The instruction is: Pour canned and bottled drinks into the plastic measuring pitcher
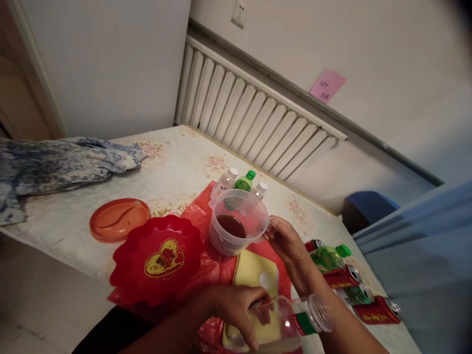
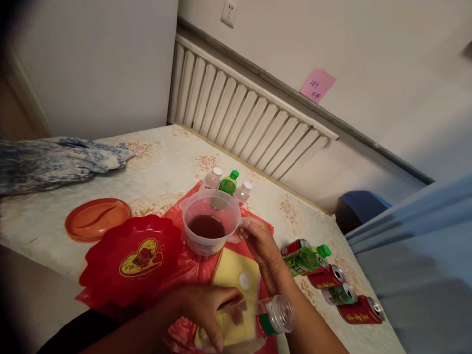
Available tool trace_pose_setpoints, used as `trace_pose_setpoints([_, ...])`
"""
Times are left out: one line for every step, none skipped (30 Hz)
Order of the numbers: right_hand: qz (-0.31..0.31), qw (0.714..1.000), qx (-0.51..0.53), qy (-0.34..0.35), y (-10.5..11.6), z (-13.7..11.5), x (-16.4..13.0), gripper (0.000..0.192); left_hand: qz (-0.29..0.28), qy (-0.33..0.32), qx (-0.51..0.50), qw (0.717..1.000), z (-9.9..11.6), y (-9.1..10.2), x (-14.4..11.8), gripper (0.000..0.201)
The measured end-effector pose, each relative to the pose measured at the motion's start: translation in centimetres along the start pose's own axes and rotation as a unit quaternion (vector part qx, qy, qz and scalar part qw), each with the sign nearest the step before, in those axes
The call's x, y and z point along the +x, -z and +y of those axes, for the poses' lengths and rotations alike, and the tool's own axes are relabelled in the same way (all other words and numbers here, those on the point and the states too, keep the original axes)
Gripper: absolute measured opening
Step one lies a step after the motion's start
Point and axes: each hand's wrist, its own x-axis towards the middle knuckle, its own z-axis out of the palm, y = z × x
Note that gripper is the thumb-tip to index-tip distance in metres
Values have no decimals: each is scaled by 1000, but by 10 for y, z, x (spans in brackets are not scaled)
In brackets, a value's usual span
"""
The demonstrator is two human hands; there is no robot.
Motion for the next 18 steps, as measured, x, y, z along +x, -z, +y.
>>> trace_pose_setpoints([4,1000,7,2,0,-3,0,33,-2,-3,-1,1000,-1,0,0,78])
trace_pose_setpoints([9,1000,12,6,1,-7,0,33,-2,-6,-2,1000,-2,0,1,78])
trace_pose_setpoints([13,1000,17,10,2,-11,0,33,-3,-8,-3,1000,-3,0,1,78])
trace_pose_setpoints([17,1000,20,14,2,-15,0,33,-2,-10,-4,1000,-3,0,1,78])
trace_pose_setpoints([23,999,23,17,3,-20,0,33,0,-10,-5,1000,-2,0,0,79])
trace_pose_setpoints([28,999,24,20,4,-25,0,32,1,-10,-5,1000,0,1,0,79])
trace_pose_setpoints([34,999,22,24,6,-30,0,32,2,-7,-3,1000,1,1,-1,79])
trace_pose_setpoints([40,999,16,28,7,-36,-1,31,3,-6,1,1000,3,2,-1,80])
trace_pose_setpoints([46,998,8,36,8,-41,-2,31,5,-4,7,1000,5,2,-2,80])
trace_pose_setpoints([52,998,-2,46,9,-48,-3,32,8,-3,14,1000,6,3,-2,80])
trace_pose_setpoints([59,997,-12,57,10,-55,-4,33,11,-2,20,1000,7,3,-2,80])
trace_pose_setpoints([68,995,-20,66,11,-62,-6,35,13,-2,23,1000,7,4,-2,80])
trace_pose_setpoints([79,994,-26,73,12,-69,-8,35,13,-2,22,1000,7,4,-2,79])
trace_pose_setpoints([92,992,-30,77,13,-77,-11,35,12,-1,18,1000,7,4,-1,79])
trace_pose_setpoints([105,991,-31,79,14,-85,-13,34,10,-1,11,1000,7,4,-1,79])
trace_pose_setpoints([118,989,-31,79,15,-92,-16,33,9,-2,5,1000,7,5,0,79])
trace_pose_setpoints([131,988,-29,82,17,-100,-19,32,10,-3,2,1000,7,5,0,78])
trace_pose_setpoints([145,985,-26,85,19,-107,-23,31,13,-5,1,1000,8,5,0,77])
